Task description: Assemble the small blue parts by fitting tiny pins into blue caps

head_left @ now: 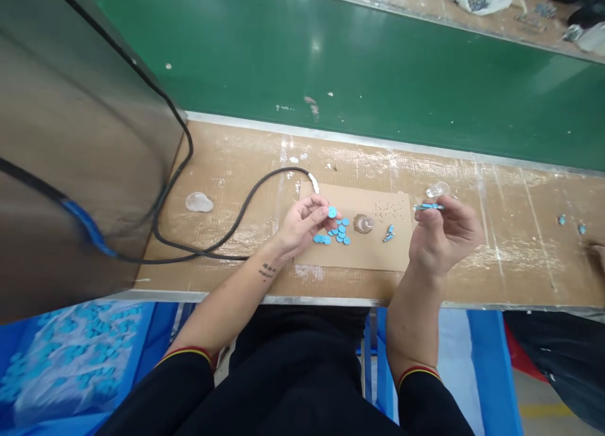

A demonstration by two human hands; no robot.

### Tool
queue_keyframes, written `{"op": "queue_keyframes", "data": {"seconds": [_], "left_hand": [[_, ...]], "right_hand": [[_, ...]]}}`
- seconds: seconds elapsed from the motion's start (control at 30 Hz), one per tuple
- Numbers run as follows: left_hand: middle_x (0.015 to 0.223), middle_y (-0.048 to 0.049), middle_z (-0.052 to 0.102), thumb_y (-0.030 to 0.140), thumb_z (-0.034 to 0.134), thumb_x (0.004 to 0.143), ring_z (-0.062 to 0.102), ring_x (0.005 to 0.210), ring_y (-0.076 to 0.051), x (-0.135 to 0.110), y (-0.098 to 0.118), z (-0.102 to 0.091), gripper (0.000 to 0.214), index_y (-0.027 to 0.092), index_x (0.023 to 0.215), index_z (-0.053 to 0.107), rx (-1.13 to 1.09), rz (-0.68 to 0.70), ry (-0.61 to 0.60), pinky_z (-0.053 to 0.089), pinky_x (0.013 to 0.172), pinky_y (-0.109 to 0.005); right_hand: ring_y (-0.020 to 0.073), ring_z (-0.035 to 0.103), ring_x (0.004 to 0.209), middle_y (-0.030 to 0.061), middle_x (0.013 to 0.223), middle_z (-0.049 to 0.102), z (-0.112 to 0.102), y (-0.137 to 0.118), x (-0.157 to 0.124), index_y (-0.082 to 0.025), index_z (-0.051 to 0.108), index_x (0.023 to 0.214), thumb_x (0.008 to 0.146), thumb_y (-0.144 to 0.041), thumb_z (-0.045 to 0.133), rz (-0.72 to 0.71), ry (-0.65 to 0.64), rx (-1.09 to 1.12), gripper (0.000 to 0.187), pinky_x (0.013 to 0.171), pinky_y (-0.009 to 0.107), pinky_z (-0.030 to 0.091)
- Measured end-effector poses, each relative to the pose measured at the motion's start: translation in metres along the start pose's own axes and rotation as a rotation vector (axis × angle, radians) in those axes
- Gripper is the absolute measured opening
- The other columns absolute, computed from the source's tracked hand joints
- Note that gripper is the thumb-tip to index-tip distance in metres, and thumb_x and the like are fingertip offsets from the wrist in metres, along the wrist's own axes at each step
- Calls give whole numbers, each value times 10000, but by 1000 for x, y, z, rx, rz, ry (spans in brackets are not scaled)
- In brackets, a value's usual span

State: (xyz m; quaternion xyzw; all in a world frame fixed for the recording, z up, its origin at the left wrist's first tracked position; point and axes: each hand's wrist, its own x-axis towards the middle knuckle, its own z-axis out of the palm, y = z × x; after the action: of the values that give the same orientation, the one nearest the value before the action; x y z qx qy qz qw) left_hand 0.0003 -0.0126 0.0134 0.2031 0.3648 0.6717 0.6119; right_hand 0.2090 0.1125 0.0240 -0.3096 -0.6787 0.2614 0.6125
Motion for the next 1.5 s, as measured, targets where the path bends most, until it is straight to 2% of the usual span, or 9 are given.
{"op": "queue_keyframes", "data": {"seconds": [0.1,0.17,0.33,0.53,0.63,0.77,1.1,1.27,1.5], "left_hand": [[725,4,750,592,983,609,686,641,-112,-3,1,3,578,196,804,609,-23,-14,-11,556,681,-256],[714,22,736,590,993,587,681,629,-106,-5,2,4,587,199,786,603,-34,-17,-4,558,674,-254],[658,41,674,641,982,559,653,601,-101,-7,0,7,620,193,746,596,-18,-32,15,565,672,-269],[677,25,680,665,950,607,688,666,-125,-6,-6,8,604,191,733,597,10,-32,-5,555,685,-273],[646,24,679,689,950,578,667,630,-118,-5,-4,9,631,190,694,580,30,-34,30,519,636,-254],[648,25,680,692,963,540,642,599,-104,-5,-2,8,655,187,677,567,28,-40,61,501,622,-251],[660,9,684,693,939,589,634,611,-107,-4,-5,7,611,185,708,621,63,-19,51,486,617,-255],[655,0,705,708,930,589,633,588,-103,-4,-5,6,612,182,715,643,79,-25,71,469,580,-238],[657,-13,721,700,920,620,630,598,-96,-3,-6,5,587,177,735,679,116,19,57,469,609,-240]], "right_hand": [[198,702,737,-2,778,698,23,-34,6,-346,746,967,917,-481,786,-133,-178,77,149,690,386,626],[190,715,737,-9,773,713,35,-45,5,-336,737,933,918,-465,795,-176,-267,194,142,694,374,640],[210,798,832,8,911,806,49,-37,-15,-311,749,960,920,-362,807,-100,-344,307,87,749,391,697],[208,817,798,12,878,822,47,-32,-25,-286,761,925,893,-312,835,-86,-445,294,85,685,338,703],[201,820,801,8,913,833,48,-32,-24,-294,773,954,890,-240,828,-129,-466,287,100,692,323,705],[208,816,781,14,916,833,48,-30,-25,-296,773,938,897,-262,818,-155,-479,223,69,681,342,707],[195,802,752,7,899,828,46,-32,-22,-305,763,914,900,-242,814,-242,-499,119,82,657,330,696],[190,804,776,0,916,827,43,-32,-21,-312,762,970,884,-162,813,-275,-528,123,181,673,317,689],[189,801,765,5,906,823,44,-33,-21,-299,754,954,895,-183,810,-301,-522,91,141,666,312,686]]}}
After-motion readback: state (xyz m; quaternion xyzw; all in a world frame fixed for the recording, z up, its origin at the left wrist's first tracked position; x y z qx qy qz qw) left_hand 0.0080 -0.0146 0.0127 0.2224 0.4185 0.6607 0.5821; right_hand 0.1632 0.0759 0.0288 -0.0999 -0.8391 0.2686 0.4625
